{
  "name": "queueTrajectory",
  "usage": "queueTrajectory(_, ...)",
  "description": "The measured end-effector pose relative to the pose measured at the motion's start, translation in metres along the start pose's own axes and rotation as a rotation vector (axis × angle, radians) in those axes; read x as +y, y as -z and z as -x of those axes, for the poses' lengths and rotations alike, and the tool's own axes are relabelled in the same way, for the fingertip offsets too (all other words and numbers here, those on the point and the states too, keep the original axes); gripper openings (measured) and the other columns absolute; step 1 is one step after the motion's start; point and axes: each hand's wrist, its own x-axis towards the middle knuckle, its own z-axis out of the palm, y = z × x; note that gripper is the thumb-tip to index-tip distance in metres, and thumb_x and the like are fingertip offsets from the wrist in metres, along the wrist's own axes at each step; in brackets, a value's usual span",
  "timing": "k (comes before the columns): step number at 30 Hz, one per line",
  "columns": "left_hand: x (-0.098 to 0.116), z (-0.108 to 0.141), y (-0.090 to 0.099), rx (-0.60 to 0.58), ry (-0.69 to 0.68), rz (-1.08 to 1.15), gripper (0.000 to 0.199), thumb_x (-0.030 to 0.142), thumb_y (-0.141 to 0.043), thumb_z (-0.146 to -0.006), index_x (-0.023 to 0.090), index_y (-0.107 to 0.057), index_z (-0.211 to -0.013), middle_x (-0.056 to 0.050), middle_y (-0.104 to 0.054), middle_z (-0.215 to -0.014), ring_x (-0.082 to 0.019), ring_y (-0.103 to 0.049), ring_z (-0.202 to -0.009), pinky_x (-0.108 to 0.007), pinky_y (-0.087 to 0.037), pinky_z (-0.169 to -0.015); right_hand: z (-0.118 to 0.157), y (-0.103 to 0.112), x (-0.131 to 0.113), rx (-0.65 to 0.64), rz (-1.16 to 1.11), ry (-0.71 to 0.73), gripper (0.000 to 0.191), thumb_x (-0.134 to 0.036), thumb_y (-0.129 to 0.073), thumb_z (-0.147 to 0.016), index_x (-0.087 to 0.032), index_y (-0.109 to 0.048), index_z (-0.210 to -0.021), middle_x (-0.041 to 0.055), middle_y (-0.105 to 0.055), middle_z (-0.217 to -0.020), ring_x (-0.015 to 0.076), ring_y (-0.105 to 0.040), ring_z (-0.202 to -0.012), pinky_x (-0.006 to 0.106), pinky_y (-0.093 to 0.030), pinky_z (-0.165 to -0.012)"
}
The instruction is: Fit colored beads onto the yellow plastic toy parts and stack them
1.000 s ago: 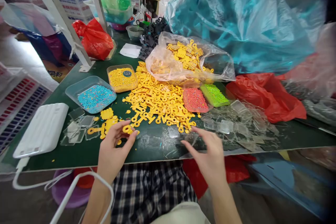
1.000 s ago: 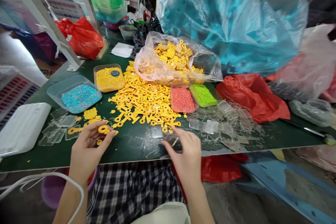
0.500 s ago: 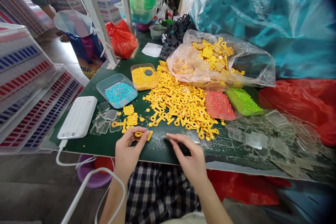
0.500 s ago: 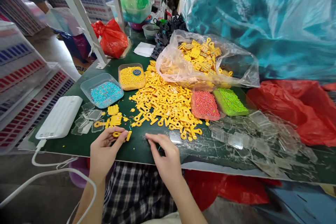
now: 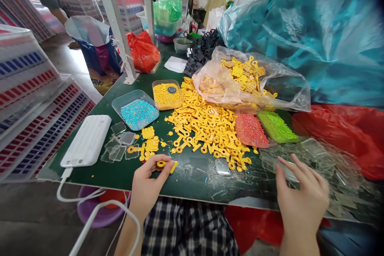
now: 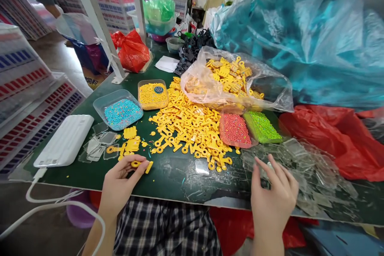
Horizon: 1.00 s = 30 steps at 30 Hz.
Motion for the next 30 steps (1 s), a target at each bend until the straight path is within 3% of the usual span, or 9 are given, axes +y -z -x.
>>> queueTrajectory(3, -0.001, 0.0, 0.001, -0.015, -0.015, -0.032, 0.024, 0.044, -0.069, -0.077, 0.02, -0.068, -0.078, -0.003, -0.073, -0.078, -0.016, -0.068, -0.067, -0.024, -0.057, -0.065, -0.004, -0.003, -0.012, -0.01, -0.066, 0.008, 0.022, -0.034, -0.053, -0.093, -0.024, -0.071, -0.1, 0.01, -0.071, -0.11, 0.0294, -0.063, -0.097, 0.05, -0.046, -0.092)
queueTrajectory(6, -0.001, -0.002, 0.002, -0.04, -0.031, -0.032, 0.022, 0.042, -0.067, -0.079, 0.02, -0.069, -0.078, -0.003, -0.072, -0.078, -0.016, -0.067, -0.067, -0.024, -0.057, -0.066, -0.02, -0.016, -0.031, -0.111, -0.21, 0.083, 0.023, -0.037, -0.053, -0.092, -0.023, -0.069, -0.101, 0.0094, -0.072, -0.105, 0.0269, -0.064, -0.096, 0.045, -0.048, -0.089)
queueTrajectory(9, 0.002, -0.005, 0.002, -0.07, -0.031, -0.022, 0.022, 0.042, -0.067, -0.078, 0.02, -0.069, -0.078, -0.002, -0.072, -0.077, -0.016, -0.067, -0.066, -0.025, -0.057, -0.067, -0.053, -0.041, -0.052, -0.334, -0.233, 0.185, 0.028, -0.036, -0.049, -0.094, -0.02, -0.068, -0.105, 0.0097, -0.072, -0.106, 0.025, -0.063, -0.1, 0.039, -0.049, -0.089)
queueTrajectory(12, 0.004, -0.007, 0.003, -0.103, -0.019, -0.018, 0.023, 0.043, -0.066, -0.078, 0.02, -0.069, -0.078, -0.002, -0.073, -0.08, -0.016, -0.067, -0.066, -0.025, -0.058, -0.067, -0.091, -0.073, -0.077, -0.684, 0.103, 0.277, 0.035, -0.024, -0.04, -0.096, -0.016, -0.066, -0.118, 0.0106, -0.069, -0.118, 0.0248, -0.06, -0.11, 0.037, -0.047, -0.093)
queueTrajectory(13, 0.005, -0.008, 0.003, -0.113, -0.015, -0.016, 0.023, 0.044, -0.066, -0.078, 0.02, -0.068, -0.078, -0.003, -0.073, -0.081, -0.015, -0.067, -0.066, -0.025, -0.058, -0.067, -0.102, -0.084, -0.084, -0.717, 0.16, 0.286, 0.036, -0.02, -0.039, -0.095, -0.016, -0.066, -0.119, 0.0113, -0.069, -0.119, 0.0263, -0.059, -0.111, 0.038, -0.046, -0.092)
queueTrajectory(18, 0.006, -0.008, 0.003, -0.115, -0.001, 0.014, 0.025, 0.044, -0.065, -0.077, 0.02, -0.068, -0.078, -0.003, -0.073, -0.081, -0.015, -0.067, -0.065, -0.024, -0.058, -0.065, -0.136, -0.126, -0.105, -0.771, 0.301, 0.315, 0.033, -0.01, -0.045, -0.088, -0.011, -0.071, -0.11, 0.0188, -0.07, -0.111, 0.0315, -0.06, -0.111, 0.038, -0.046, -0.087)
queueTrajectory(21, 0.006, -0.009, 0.003, -0.12, 0.003, 0.031, 0.024, 0.044, -0.065, -0.077, 0.02, -0.068, -0.078, -0.003, -0.073, -0.081, -0.015, -0.066, -0.062, -0.024, -0.058, -0.063, -0.143, -0.138, -0.103, -0.82, 0.331, 0.357, 0.032, -0.01, -0.052, -0.085, -0.016, -0.072, -0.11, 0.0161, -0.071, -0.11, 0.029, -0.065, -0.103, 0.034, -0.046, -0.082)
queueTrajectory(25, 0.006, -0.009, 0.003, -0.129, -0.016, 0.034, 0.022, 0.042, -0.065, -0.078, 0.02, -0.069, -0.078, -0.002, -0.073, -0.082, -0.014, -0.066, -0.063, -0.023, -0.058, -0.063, -0.149, -0.139, -0.096, -0.852, 0.32, 0.429, 0.026, -0.024, -0.063, -0.083, -0.02, -0.073, -0.107, 0.0116, -0.073, -0.107, 0.028, -0.066, -0.099, 0.033, -0.046, -0.077)
queueTrajectory(30, 0.005, -0.007, 0.003, -0.117, -0.028, 0.032, 0.023, 0.042, -0.065, -0.079, 0.02, -0.069, -0.078, -0.003, -0.074, -0.082, -0.014, -0.067, -0.063, -0.023, -0.058, -0.062, -0.153, -0.122, -0.094, -0.761, 0.284, 0.462, 0.023, -0.033, -0.063, -0.084, -0.019, -0.072, -0.101, 0.0105, -0.073, -0.101, 0.027, -0.065, -0.096, 0.031, -0.044, -0.073)
